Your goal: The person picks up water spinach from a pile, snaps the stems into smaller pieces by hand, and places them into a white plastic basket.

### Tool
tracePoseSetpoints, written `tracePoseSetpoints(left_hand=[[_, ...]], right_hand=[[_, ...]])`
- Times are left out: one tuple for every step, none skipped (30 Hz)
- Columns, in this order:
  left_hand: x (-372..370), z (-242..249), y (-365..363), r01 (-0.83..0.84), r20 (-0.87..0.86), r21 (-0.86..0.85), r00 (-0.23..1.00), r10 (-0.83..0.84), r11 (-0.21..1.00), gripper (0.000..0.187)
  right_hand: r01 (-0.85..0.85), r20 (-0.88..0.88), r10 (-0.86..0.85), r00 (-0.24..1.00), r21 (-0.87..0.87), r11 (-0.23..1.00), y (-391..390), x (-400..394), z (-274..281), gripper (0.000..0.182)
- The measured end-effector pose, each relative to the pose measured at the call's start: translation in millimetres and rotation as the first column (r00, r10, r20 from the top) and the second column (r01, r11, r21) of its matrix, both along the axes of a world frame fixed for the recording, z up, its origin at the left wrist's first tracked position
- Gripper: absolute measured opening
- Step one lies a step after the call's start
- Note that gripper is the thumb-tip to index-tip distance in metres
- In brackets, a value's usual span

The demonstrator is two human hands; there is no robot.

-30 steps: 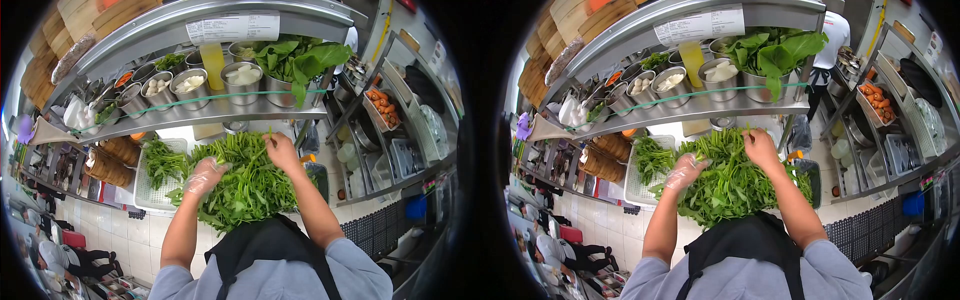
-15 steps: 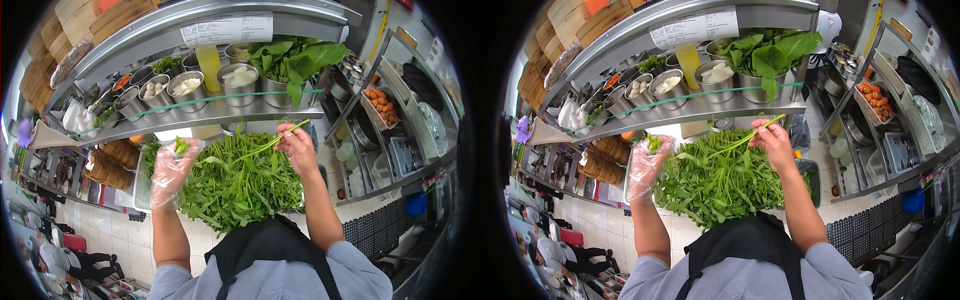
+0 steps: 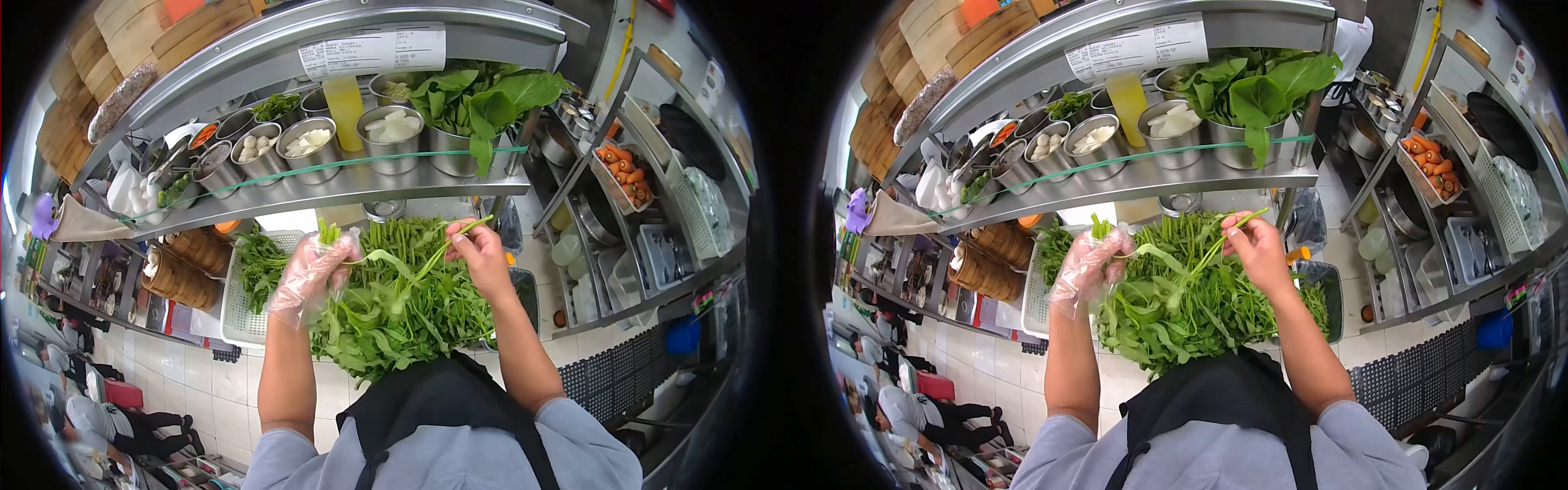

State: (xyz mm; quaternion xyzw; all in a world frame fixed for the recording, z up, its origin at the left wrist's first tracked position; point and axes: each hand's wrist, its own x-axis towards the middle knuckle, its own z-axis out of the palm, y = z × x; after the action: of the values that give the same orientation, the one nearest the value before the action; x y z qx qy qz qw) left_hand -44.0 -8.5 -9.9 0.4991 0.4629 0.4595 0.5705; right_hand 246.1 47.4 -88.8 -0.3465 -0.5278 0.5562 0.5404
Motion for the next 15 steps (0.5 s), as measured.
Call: tracePoseSetpoints(left_hand=[[1,-1,1,-0.004,0.081,-0.008,0.997,0.005,1.0,0.034],[-1,-5,5,0.059,0.082,0.017,0.995,-0.061,0.998,0.037],[2,-4,6,0.058,0.08,0.016,0.995,-0.059,0.998,0.037],[7,-2,6,0.036,0.066,-0.02,0.997,-0.034,0.999,0.037],[11,-1,6,0.015,0.051,-0.056,0.999,-0.012,0.998,0.037],[12,-1,8,0.022,0.058,-0.034,0.998,-0.02,0.999,0.039],[15,-2,8,0.026,0.058,-0.034,0.998,-0.024,0.999,0.039],[18,-2,9,-0.011,0.066,-0.006,0.998,0.011,1.0,0.04],[21,-2,9,-0.048,0.075,0.021,0.996,0.047,0.999,0.041],[18,0,9,-0.062,0.095,0.062,0.994,0.056,0.996,0.04],[12,3,9,-0.076,0.116,0.103,0.991,0.064,0.992,0.041],[7,2,11,-0.153,0.217,0.122,0.968,0.124,0.981,0.041],[3,4,10,-0.229,0.296,0.25,0.943,0.151,0.941,0.041],[-8,12,6,-0.231,0.308,0.29,0.941,0.138,0.929,0.039],[-15,23,0,-0.236,0.319,0.331,0.939,0.127,0.914,0.036]], right_hand=[[-0.011,0.002,0.011,1.0,0.01,1.0,-1,0,-1,0.017],[-0.014,0.002,0.014,1.0,0.009,1.0,-2,-1,0,0.017],[-0.012,0.011,0.012,1.0,0.015,1.0,-4,-1,2,0.017],[-0.009,0.02,0.009,1.0,0.019,1.0,-7,-1,4,0.017],[-0.006,0.018,0.006,1.0,0.017,1.0,-9,-2,7,0.017],[-0.018,0.007,0.018,1.0,0.032,0.999,-12,-3,11,0.017],[-0.03,-0.003,0.031,1.0,0.048,0.998,-13,-3,15,0.017],[-0.027,-0.003,0.027,1.0,0.047,0.999,-14,-2,16,0.017],[-0.028,0.014,0.027,1.0,0.056,0.998,-15,-1,17,0.017],[-0.029,0.032,0.027,0.999,0.064,0.998,-15,0,18,0.017],[-0.025,0.034,0.023,0.999,0.064,0.998,-15,1,20,0.017],[-0.008,0.024,0.006,1.0,0.065,0.998,-15,1,21,0.018],[0.011,0.014,-0.012,1.0,0.065,0.998,-15,1,22,0.019],[0.017,0.015,-0.018,1.0,0.064,0.998,-16,2,24,0.019],[0.02,0.02,-0.021,1.0,0.052,0.998,-15,2,25,0.019]])
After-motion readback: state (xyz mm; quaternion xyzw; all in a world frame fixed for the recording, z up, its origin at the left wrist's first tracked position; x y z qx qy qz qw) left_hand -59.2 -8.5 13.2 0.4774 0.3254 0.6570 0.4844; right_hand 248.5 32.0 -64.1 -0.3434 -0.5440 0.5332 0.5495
